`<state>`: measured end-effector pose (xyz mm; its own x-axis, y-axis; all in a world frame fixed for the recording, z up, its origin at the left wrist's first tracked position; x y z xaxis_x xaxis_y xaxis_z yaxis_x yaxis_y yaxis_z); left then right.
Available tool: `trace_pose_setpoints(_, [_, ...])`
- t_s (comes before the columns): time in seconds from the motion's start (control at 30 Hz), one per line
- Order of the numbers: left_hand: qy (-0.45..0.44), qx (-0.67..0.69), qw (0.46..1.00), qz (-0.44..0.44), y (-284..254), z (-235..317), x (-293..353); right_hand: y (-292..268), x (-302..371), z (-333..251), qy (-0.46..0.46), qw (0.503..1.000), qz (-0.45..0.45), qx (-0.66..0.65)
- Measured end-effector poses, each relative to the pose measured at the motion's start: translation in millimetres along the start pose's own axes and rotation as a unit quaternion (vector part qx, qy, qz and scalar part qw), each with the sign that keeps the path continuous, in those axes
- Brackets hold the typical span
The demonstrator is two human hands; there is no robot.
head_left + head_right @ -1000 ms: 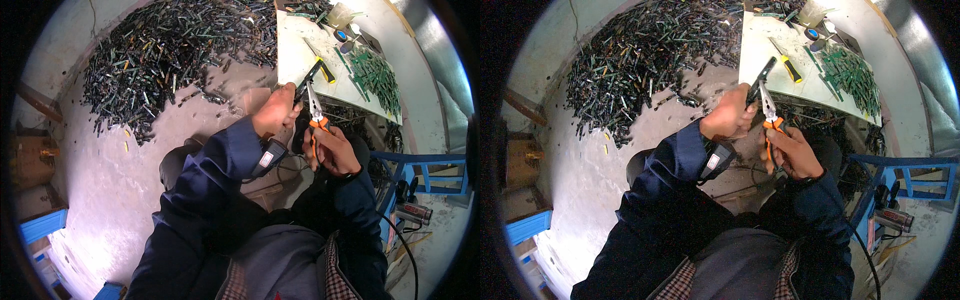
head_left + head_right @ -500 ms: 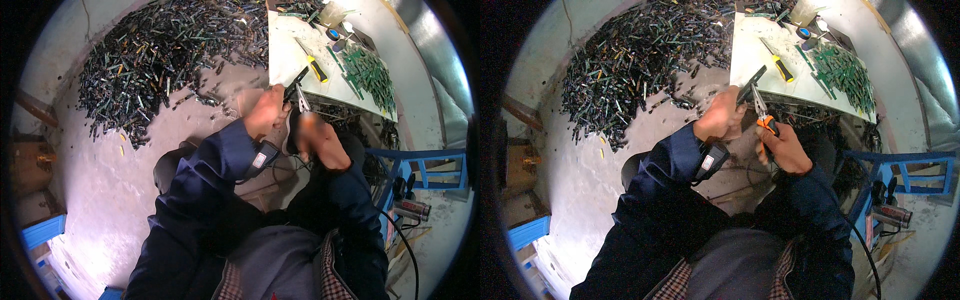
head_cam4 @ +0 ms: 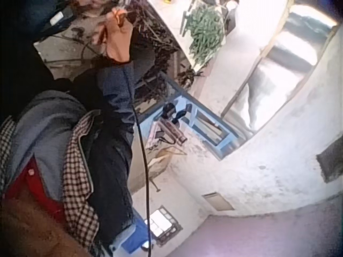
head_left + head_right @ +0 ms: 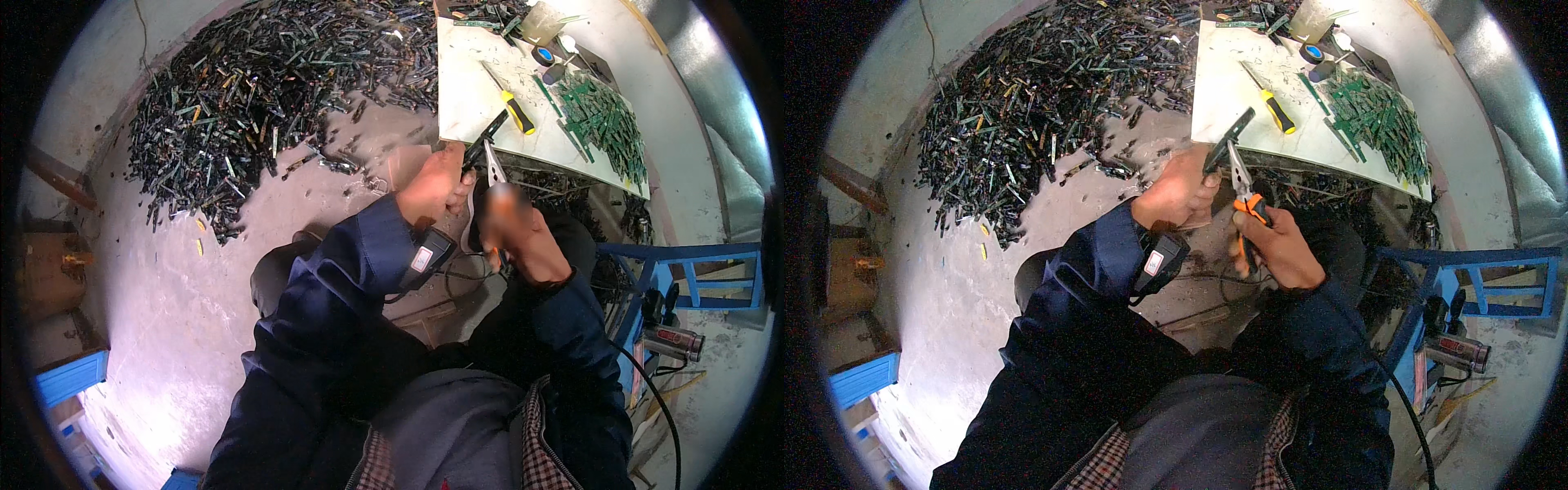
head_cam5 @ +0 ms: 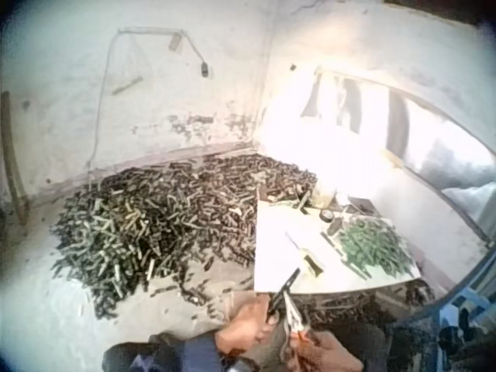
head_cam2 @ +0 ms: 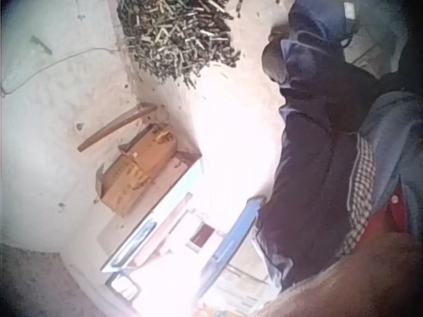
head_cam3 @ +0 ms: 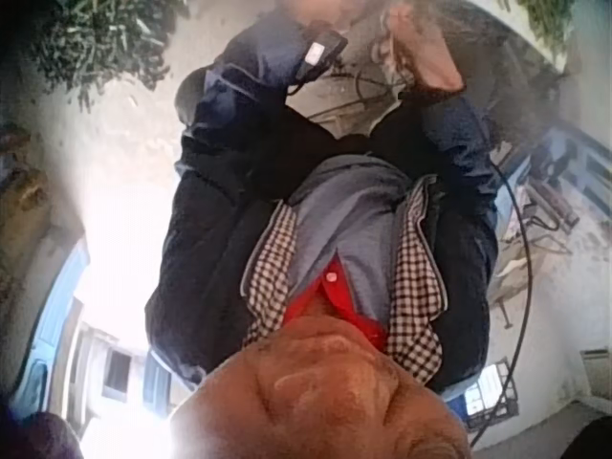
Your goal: The person sits on the floor and uses pliers to strip green plastic insulation from black cylindrical components. They also use a brush to clean the components and place the processed items on a nearby table.
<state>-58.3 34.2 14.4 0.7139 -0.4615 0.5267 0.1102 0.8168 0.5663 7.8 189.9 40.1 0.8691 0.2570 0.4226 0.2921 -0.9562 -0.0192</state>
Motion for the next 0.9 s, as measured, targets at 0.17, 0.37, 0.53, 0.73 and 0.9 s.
trace_pose_setpoints(0.17, [-0.006, 0.008, 0.998, -0.063, 7, -1, 0, 13, 15, -11, 0.107, 0.922, -0.155, -0.340])
trace_pose_setpoints(0.37, [-0.020, -0.017, 1.000, 0.005, 4, 12, 7, -11, -9, -8, -0.178, 0.817, 0.241, 0.493])
trace_pose_setpoints(0.53, [-0.022, 0.000, 1.000, -0.009, -6, 1, 6, 4, -2, -12, 0.020, 0.995, -0.092, -0.042])
trace_pose_setpoints(0.73, [-0.026, 0.025, 0.997, -0.070, 3, -3, 4, -1, 11, -11, 0.077, 0.962, -0.135, -0.225])
trace_pose_setpoints(0.9, [-0.033, -0.001, 0.999, -0.004, 4, 7, 6, -2, -1, -4, 0.046, 0.998, -0.031, -0.034])
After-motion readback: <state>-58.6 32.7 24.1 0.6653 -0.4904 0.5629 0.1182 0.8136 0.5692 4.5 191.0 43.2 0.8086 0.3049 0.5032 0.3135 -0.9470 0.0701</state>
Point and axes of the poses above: each hand's wrist, its own x-axis away from the middle knuckle, its own y-axis out of the palm, z = x × y, the point moved 3 cm from there along -x, towards the middle knuckle, and after that the axes turned 3 degrees about y, right-handed, at the moved point
